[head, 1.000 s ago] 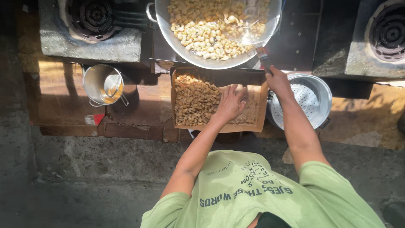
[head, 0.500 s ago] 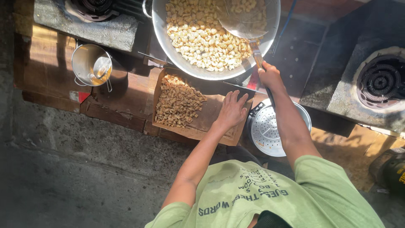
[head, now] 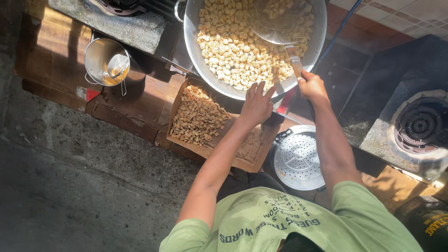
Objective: The person uses a mesh skimmer to scoop fried food from a large wok of hot oil and transfers it onto a cardboard tray. The person repeatedly scoops and drains the food, spreading it on the tray to cool.
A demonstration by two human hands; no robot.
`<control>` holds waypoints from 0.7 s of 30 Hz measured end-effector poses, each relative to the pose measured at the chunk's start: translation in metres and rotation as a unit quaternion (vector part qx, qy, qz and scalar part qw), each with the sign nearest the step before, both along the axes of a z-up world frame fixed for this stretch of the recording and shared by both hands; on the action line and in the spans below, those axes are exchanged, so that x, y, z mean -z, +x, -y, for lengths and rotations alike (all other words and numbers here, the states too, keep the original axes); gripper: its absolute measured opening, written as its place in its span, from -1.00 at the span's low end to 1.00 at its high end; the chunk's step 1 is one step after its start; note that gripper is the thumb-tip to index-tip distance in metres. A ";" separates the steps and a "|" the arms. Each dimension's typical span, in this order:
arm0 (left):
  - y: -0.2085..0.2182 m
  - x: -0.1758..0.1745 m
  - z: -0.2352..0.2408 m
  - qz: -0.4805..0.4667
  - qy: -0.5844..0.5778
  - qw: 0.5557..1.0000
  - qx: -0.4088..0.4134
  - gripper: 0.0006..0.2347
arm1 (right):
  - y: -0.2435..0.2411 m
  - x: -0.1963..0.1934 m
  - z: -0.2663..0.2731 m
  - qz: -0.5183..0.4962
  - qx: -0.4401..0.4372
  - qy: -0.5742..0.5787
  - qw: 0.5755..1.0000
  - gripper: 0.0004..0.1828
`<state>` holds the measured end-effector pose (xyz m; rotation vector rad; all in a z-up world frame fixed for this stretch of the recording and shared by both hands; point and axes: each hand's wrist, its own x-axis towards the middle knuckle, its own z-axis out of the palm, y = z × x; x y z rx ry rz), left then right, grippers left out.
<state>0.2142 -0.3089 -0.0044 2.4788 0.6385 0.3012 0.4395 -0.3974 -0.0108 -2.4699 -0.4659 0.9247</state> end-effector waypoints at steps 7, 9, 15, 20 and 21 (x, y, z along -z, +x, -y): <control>-0.010 0.005 -0.024 -0.016 -0.048 0.998 -0.049 -0.42 | -0.015 0.004 -0.049 0.086 -0.148 0.074 0.982 -0.44; -0.016 0.007 -0.026 -0.018 -0.093 0.993 -0.068 -0.36 | -0.017 0.007 -0.057 0.026 -0.128 -0.004 0.991 -0.43; -0.028 0.006 -0.034 -0.029 -0.122 0.988 -0.087 -0.25 | -0.020 0.004 -0.025 -0.040 -0.086 -0.075 0.993 -0.38; -0.041 0.004 -0.016 -0.041 -0.131 0.984 -0.110 -0.28 | -0.050 0.031 -0.028 0.123 -0.262 0.002 0.957 -0.46; -0.044 0.003 -0.013 -0.040 -0.132 0.984 -0.115 -0.29 | -0.046 0.029 -0.030 0.136 -0.276 0.007 0.951 -0.46</control>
